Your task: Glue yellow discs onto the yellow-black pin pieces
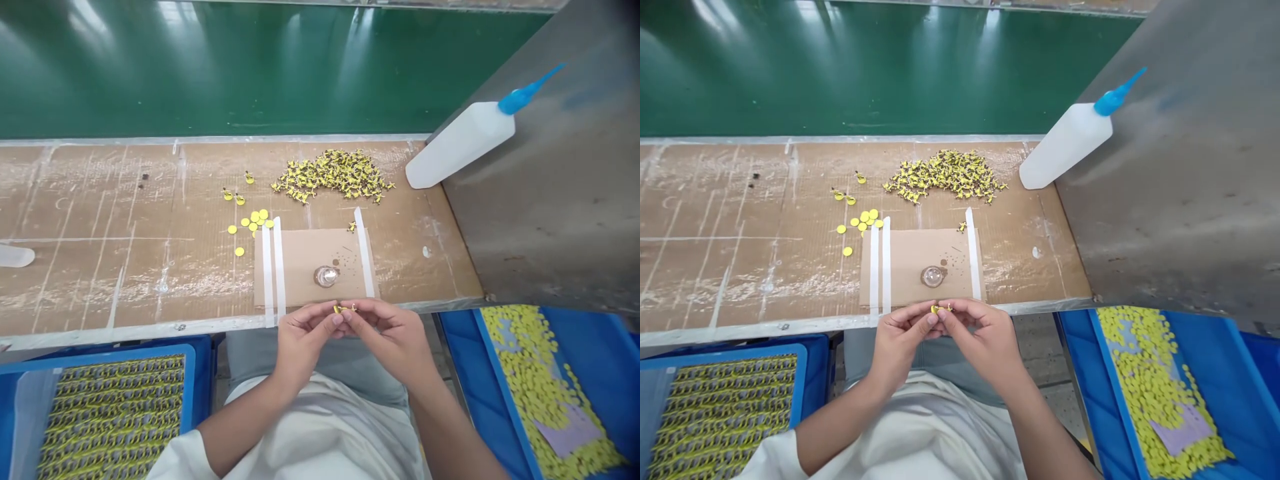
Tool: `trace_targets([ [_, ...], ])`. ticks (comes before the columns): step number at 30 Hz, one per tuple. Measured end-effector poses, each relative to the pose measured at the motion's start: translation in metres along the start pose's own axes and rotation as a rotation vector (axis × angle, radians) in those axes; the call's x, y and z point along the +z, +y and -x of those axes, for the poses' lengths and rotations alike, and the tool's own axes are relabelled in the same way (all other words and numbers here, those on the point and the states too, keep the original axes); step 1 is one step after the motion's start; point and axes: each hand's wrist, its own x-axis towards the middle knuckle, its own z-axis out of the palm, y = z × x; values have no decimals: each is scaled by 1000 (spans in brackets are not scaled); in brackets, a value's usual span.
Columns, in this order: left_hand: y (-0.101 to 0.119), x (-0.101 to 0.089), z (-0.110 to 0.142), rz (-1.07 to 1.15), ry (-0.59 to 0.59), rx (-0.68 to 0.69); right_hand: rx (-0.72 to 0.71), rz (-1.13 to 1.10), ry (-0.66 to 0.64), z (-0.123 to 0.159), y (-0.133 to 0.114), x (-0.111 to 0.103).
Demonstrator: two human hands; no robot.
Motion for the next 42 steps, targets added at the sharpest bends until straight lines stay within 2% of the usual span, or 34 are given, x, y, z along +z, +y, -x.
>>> trace_targets([
  [6,1,6,-10,59,4,-54,152,-152,-50,-18,0,-9],
  [9,2,8,-12,62,37,-67,180,-186,-43,-23,0,-10],
  [13,3,13,-12,77,71,-83,168,-190,-36,-27,2,-10],
  [24,9,20,-13,120,69,-123,128,-121,18,-35,0,-9],
  [35,8,25,-8,52,143,-121,143,-48,-21,-40,0,-13],
  [42,6,27,-9,86,210,-131,137,-13,-41,-42,-3,-16],
])
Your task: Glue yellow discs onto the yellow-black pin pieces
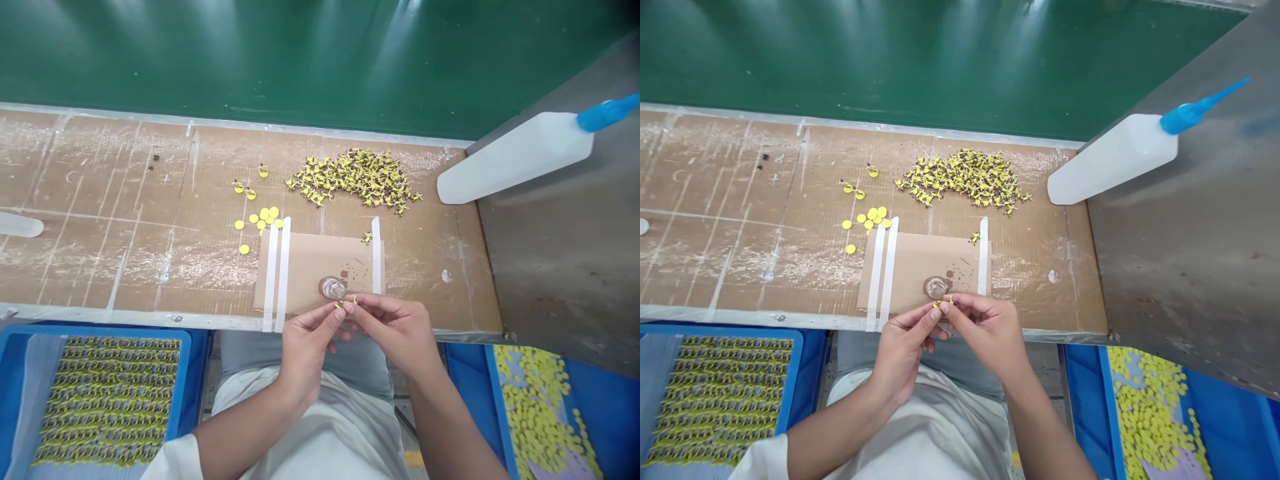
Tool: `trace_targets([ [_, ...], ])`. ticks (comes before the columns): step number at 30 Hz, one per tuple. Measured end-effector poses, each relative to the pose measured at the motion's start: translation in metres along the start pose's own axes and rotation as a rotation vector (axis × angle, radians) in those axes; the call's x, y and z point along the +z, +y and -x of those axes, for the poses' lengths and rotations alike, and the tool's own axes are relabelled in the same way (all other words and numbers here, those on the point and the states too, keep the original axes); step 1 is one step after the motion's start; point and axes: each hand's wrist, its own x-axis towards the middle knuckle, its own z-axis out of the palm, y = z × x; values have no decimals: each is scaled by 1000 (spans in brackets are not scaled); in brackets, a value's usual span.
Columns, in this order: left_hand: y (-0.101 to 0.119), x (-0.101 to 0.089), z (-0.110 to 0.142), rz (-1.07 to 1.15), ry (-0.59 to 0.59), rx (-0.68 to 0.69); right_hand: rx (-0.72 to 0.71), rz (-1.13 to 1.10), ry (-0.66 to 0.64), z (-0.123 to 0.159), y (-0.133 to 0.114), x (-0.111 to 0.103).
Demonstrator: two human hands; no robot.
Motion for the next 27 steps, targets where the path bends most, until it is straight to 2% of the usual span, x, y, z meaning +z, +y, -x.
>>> trace_targets([
  [6,-2,3,-2,2,21,-2,23,33,37,-1,1,-1],
  [27,-3,7,-2,-23,74,-10,66,13,31,-5,-3,0],
])
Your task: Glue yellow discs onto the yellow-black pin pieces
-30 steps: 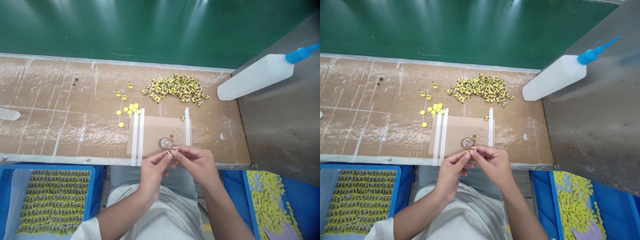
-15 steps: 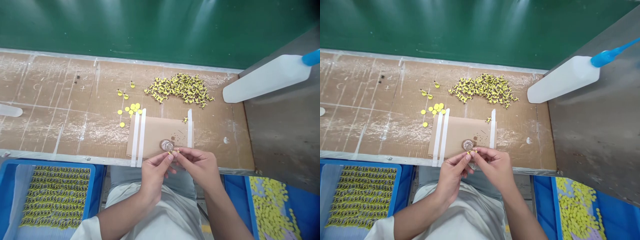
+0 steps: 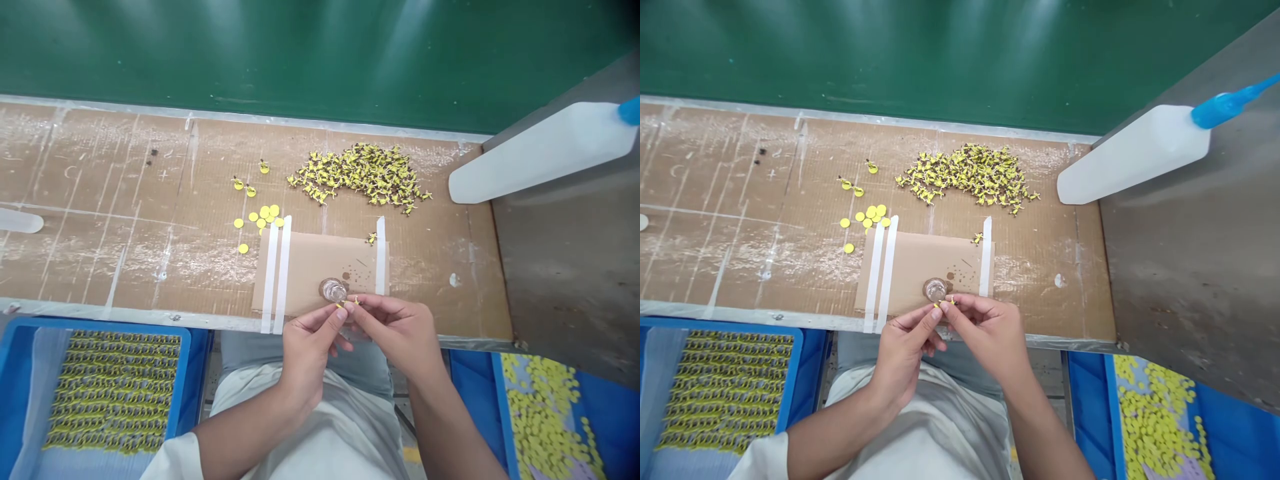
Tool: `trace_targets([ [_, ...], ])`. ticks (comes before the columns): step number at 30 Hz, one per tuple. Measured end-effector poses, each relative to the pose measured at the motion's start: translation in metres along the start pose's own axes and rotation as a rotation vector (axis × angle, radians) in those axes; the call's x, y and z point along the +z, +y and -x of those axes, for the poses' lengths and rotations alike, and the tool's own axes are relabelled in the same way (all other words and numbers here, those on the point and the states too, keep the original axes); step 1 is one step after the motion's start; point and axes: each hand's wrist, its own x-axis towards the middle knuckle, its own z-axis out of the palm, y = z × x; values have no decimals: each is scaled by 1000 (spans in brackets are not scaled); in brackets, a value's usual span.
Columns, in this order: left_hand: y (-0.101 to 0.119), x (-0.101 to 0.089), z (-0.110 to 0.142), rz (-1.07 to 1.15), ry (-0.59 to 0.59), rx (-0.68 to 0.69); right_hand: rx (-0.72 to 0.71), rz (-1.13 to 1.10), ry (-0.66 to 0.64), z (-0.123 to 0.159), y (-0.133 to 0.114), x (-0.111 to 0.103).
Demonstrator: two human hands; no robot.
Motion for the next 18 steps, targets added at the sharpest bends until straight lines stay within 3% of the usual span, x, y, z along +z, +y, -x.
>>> trace_targets([
  [18,1,2,0,-7,21,0,12,-7,-13,-1,-3,0],
])
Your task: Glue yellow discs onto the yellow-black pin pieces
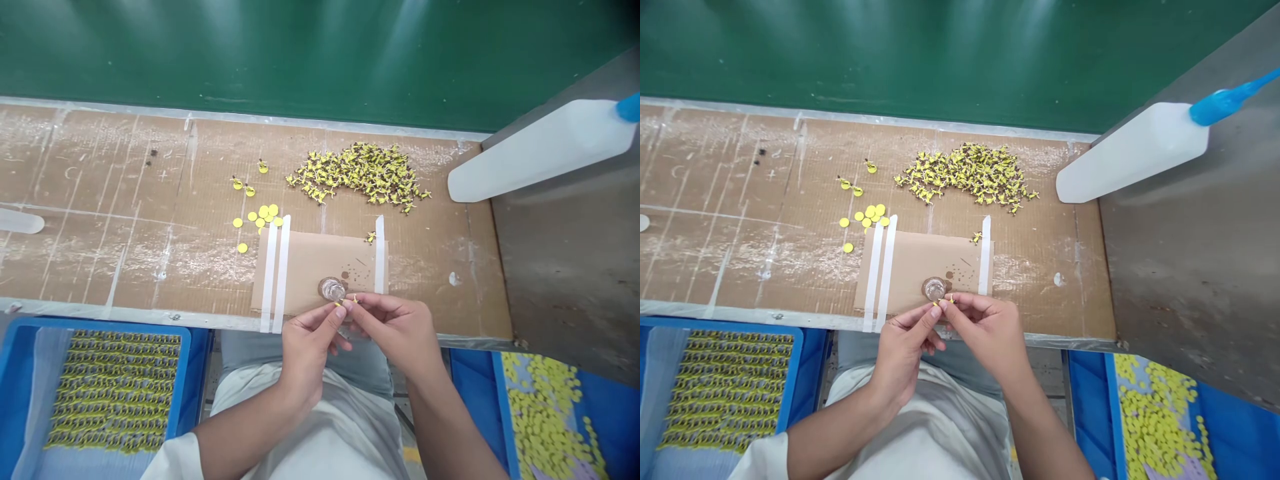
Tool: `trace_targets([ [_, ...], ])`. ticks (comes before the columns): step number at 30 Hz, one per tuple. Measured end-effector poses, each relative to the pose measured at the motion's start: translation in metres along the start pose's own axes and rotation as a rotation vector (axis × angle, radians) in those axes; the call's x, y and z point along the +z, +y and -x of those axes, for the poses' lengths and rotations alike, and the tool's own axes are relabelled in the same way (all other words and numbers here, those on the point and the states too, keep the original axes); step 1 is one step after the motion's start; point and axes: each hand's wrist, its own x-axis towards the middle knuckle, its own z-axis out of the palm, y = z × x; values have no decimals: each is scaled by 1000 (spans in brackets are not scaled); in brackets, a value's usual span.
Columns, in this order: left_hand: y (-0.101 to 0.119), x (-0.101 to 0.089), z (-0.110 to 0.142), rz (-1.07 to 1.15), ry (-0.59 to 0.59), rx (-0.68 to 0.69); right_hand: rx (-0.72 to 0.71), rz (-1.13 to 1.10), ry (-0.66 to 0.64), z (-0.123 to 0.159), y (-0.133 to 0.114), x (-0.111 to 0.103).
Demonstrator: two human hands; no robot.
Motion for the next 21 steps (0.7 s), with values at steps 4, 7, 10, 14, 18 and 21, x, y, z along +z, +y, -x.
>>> trace_targets([
  [4,-2,0,1,1,-2,-3,-2,-18,-7,0,-1,0],
  [7,-2,-1,1,3,-4,2,-2,-16,-13,0,-1,0],
  [10,-2,-1,0,21,-7,10,-20,10,-14,1,1,-1],
  [14,-2,-3,1,40,-18,21,-100,95,10,5,4,-2],
  [18,-5,-9,8,77,-78,60,-329,205,0,13,4,-5],
  [21,-10,-17,14,114,-138,150,-539,228,-60,21,-1,-8],
])
